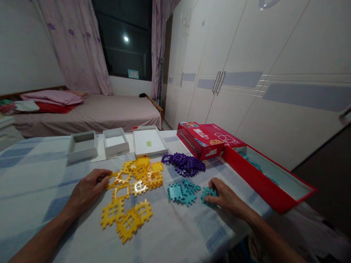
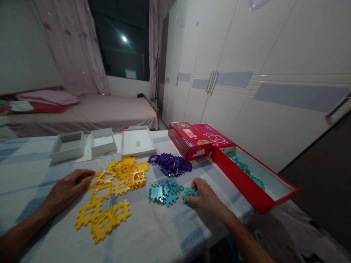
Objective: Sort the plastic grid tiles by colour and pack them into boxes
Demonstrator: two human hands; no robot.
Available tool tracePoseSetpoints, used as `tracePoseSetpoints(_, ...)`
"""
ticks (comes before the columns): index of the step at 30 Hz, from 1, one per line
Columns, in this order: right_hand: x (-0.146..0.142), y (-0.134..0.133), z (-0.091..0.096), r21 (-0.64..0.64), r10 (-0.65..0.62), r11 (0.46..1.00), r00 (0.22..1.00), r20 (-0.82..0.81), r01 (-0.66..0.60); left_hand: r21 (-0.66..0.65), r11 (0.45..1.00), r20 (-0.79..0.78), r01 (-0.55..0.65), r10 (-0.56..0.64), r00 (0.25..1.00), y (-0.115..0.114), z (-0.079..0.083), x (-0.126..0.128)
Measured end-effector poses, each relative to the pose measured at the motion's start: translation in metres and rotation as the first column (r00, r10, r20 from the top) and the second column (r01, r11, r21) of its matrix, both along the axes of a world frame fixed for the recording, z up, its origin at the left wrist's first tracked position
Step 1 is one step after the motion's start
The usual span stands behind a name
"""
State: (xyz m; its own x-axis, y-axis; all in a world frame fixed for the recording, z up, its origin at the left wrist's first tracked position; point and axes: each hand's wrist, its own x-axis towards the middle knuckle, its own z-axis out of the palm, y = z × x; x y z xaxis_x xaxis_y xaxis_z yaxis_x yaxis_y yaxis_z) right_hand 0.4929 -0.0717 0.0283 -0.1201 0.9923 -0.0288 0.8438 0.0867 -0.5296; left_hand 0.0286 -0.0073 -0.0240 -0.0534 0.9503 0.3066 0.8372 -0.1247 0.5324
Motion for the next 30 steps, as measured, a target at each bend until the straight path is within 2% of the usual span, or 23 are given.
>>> tracePoseSetpoints(3,-0.001,-0.003,0.003,-0.067,0.018,0.997,0.974,-0.227,-0.035,-0.013,1.000,0.012,-0.002,0.002,1.000,0.000,0.000,0.001)
tracePoseSetpoints(6,-0.012,-0.001,0.008,-0.043,0.023,0.998,0.927,-0.373,-0.042,-0.032,0.999,0.008,0.001,-0.001,1.000,0.000,0.002,0.001)
tracePoseSetpoints(8,-0.022,0.002,0.008,-0.033,0.036,0.998,0.934,-0.355,-0.051,-0.040,0.999,-0.002,-0.006,0.006,1.000,-0.001,0.003,0.001)
tracePoseSetpoints(12,-0.039,0.009,0.002,0.001,0.077,0.997,0.985,-0.153,-0.077,-0.039,0.999,-0.014,-0.004,0.003,1.000,-0.002,0.004,0.002)
tracePoseSetpoints(15,-0.041,0.010,-0.003,0.071,0.049,0.996,0.999,0.001,-0.049,-0.040,0.999,-0.017,0.006,-0.007,1.000,-0.001,0.003,0.003)
tracePoseSetpoints(17,-0.039,0.009,-0.004,0.088,0.020,0.996,0.999,0.049,-0.024,-0.047,0.999,-0.021,0.009,-0.010,1.000,0.000,0.002,0.003)
tracePoseSetpoints(19,-0.036,0.007,-0.005,0.071,0.018,0.997,1.000,0.008,-0.018,-0.061,0.998,-0.025,0.009,-0.010,1.000,0.000,0.000,0.002)
tracePoseSetpoints(22,-0.033,0.004,0.000,-0.006,0.027,1.000,0.988,-0.154,-0.028,-0.070,0.997,-0.015,0.011,-0.012,1.000,-0.001,-0.001,0.001)
tracePoseSetpoints(26,-0.041,0.003,0.013,-0.091,0.011,0.995,0.918,-0.396,-0.052,-0.056,0.998,-0.005,0.018,-0.018,1.000,-0.002,0.000,0.001)
tracePoseSetpoints(28,-0.052,0.005,0.013,-0.074,0.036,0.994,0.903,-0.428,-0.075,-0.053,0.999,-0.009,0.007,-0.007,1.000,-0.003,0.001,0.002)
tracePoseSetpoints(30,-0.064,0.006,0.007,0.010,0.090,0.996,0.925,-0.369,-0.093,-0.045,0.999,-0.008,0.006,-0.006,1.000,-0.004,0.002,0.003)
